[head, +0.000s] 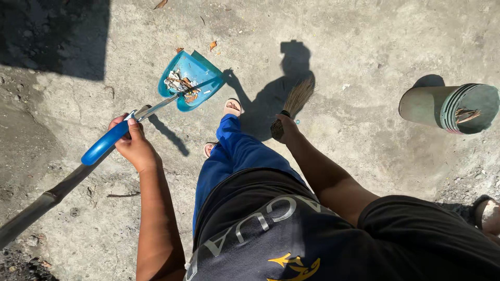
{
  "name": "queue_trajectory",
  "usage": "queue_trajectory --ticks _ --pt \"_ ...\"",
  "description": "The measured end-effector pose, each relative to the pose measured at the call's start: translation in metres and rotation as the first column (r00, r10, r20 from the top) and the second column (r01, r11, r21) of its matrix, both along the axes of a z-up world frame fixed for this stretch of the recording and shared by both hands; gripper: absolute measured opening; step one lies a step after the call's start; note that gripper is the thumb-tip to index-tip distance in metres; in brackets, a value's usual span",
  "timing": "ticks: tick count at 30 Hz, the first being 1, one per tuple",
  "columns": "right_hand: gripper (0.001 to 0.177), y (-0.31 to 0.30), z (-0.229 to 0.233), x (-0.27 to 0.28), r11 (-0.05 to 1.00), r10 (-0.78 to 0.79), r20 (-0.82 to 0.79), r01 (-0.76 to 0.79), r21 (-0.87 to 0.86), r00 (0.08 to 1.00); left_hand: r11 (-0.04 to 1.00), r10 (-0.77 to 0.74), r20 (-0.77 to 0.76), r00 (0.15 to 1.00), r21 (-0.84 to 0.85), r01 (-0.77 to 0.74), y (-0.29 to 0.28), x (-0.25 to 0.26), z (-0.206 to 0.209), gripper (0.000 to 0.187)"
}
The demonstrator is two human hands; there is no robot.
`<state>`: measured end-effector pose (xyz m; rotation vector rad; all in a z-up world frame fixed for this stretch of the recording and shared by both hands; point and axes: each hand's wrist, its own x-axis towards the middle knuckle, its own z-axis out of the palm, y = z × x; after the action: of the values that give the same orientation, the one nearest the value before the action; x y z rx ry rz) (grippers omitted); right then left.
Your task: The person sweeps debris from the ground into a dustpan using a broom and empties the collected trash into a bucket.
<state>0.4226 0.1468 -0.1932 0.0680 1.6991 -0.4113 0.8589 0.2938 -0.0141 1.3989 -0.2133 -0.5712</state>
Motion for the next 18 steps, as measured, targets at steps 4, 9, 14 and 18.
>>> queue_trajectory --ticks 4,9,14,18 --pt "0.033 -0.029 -0.016 0.071 0.975 0.193 0.43 -0.222 0.019 0.882 0.999 0.016 -0.067 0.998 0.032 -0.014 -0.024 0.013 0.009 0.017" --pt "0.02 -0.055 -0.007 0.122 0.931 0.347 0.405 -0.258 -0.258 0.846 0.997 0.008 0.029 1.0 0.081 -0.01 -0.056 0.044 -0.004 0.013" --pt "0.023 -0.061 0.018 0.112 0.814 0.435 0.211 -0.282 -0.507 0.876 0.994 0.048 0.0 0.999 0.096 -0.048 -0.065 0.067 -0.014 0.016" --pt "0.02 -0.075 0.041 0.121 0.927 0.308 0.207 -0.244 -0.285 0.929 0.988 0.104 0.062 0.993 0.107 -0.11 -0.073 0.098 -0.017 0.019"
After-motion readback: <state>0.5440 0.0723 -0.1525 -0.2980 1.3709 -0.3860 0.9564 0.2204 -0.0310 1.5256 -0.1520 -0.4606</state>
